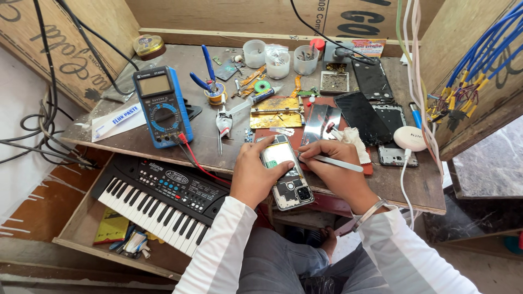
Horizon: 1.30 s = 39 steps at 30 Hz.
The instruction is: The person uses tweezers to carefully lift and adjust a small internal component inside a disassembled smartphone. They hold the phone steady with one hand while manipulating the part with the other, then reposition the phone to continue working on the internal assembly.
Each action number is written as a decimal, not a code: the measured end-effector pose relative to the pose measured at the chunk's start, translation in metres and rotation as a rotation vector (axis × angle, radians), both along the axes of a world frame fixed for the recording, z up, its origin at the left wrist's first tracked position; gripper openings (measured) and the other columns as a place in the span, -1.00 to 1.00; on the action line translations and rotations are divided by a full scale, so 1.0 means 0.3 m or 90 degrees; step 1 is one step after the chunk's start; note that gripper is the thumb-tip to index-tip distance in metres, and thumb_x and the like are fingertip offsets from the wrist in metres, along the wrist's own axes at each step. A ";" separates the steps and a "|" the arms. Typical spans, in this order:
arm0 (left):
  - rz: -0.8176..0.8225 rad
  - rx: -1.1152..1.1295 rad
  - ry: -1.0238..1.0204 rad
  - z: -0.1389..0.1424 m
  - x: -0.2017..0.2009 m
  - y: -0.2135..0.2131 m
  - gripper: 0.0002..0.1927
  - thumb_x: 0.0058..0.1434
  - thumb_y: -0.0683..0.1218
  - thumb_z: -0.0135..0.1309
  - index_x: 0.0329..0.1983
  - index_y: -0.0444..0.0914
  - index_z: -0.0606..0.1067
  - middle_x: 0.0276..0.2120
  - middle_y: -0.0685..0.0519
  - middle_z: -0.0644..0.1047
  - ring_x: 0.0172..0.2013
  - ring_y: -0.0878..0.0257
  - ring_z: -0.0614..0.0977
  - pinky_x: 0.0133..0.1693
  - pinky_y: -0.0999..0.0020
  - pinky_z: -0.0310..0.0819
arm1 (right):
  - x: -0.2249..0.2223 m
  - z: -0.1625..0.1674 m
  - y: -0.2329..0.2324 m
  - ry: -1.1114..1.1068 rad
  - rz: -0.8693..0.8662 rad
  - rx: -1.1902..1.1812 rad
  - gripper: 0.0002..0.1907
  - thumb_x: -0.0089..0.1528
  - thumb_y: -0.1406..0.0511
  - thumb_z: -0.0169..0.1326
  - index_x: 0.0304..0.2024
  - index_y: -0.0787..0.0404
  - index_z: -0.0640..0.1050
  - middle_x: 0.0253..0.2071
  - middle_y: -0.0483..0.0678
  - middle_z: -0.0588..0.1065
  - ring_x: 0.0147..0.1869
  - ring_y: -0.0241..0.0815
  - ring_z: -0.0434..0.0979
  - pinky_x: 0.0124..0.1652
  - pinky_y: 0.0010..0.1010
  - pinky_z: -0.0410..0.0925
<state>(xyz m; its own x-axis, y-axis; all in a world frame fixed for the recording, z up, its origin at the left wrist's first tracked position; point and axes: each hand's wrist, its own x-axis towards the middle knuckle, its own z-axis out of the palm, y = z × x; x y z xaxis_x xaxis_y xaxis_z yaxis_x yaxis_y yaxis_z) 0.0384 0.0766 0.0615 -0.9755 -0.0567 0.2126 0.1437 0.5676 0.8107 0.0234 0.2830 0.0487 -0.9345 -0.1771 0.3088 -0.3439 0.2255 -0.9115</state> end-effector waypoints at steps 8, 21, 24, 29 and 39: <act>0.010 -0.009 -0.043 0.008 -0.003 -0.002 -0.21 -0.14 0.11 0.47 0.20 -0.17 0.52 -0.04 -0.12 0.50 -0.03 -0.02 0.60 0.01 0.18 0.49 | -0.005 0.004 -0.016 -0.025 -0.027 0.012 -0.91 0.15 0.48 0.21 -0.29 0.34 0.68 -0.17 0.03 0.69 -0.13 -0.32 0.68 -0.14 -0.49 0.54; -0.006 0.001 0.010 0.003 -0.006 0.000 -0.23 -0.13 0.09 0.48 0.17 -0.24 0.53 -0.02 -0.13 0.51 0.01 -0.03 0.59 0.05 0.18 0.47 | -0.014 -0.006 -0.006 -0.002 -0.011 0.006 -0.94 0.14 0.48 0.20 -0.32 0.33 0.67 -0.17 0.03 0.68 -0.12 -0.31 0.68 -0.13 -0.48 0.53; 0.003 -0.014 -0.053 -0.001 -0.014 0.004 -0.22 -0.15 0.08 0.47 0.18 -0.20 0.53 -0.03 -0.14 0.49 0.00 -0.03 0.58 0.04 0.18 0.47 | -0.023 -0.010 -0.006 0.013 -0.030 0.026 -0.95 0.15 0.47 0.22 -0.32 0.32 0.66 -0.19 0.02 0.69 -0.13 -0.30 0.68 -0.13 -0.48 0.51; 0.000 -0.012 0.002 -0.004 -0.006 0.000 -0.23 -0.14 0.09 0.48 0.17 -0.23 0.54 -0.03 -0.15 0.50 0.02 -0.04 0.58 0.06 0.17 0.46 | -0.015 0.000 -0.006 0.036 0.001 0.006 -0.93 0.13 0.48 0.21 -0.33 0.34 0.67 -0.19 0.03 0.68 -0.09 -0.30 0.68 -0.08 -0.47 0.52; 0.001 -0.010 -0.038 0.003 -0.007 0.012 -0.23 -0.14 0.09 0.47 0.18 -0.20 0.54 -0.06 -0.14 0.50 -0.05 -0.04 0.62 0.02 0.17 0.49 | -0.039 0.030 -0.015 0.010 -0.025 0.049 -0.93 0.13 0.45 0.22 -0.33 0.37 0.65 -0.23 0.04 0.69 -0.16 -0.28 0.71 -0.16 -0.47 0.53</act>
<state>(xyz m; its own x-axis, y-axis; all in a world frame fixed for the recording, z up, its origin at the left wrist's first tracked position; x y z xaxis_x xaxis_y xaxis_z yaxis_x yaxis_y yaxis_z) 0.0363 0.0801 0.0623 -0.9864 -0.0560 0.1545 0.0938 0.5801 0.8091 0.0116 0.2785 0.0577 -0.9366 -0.1637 0.3097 -0.3468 0.3083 -0.8858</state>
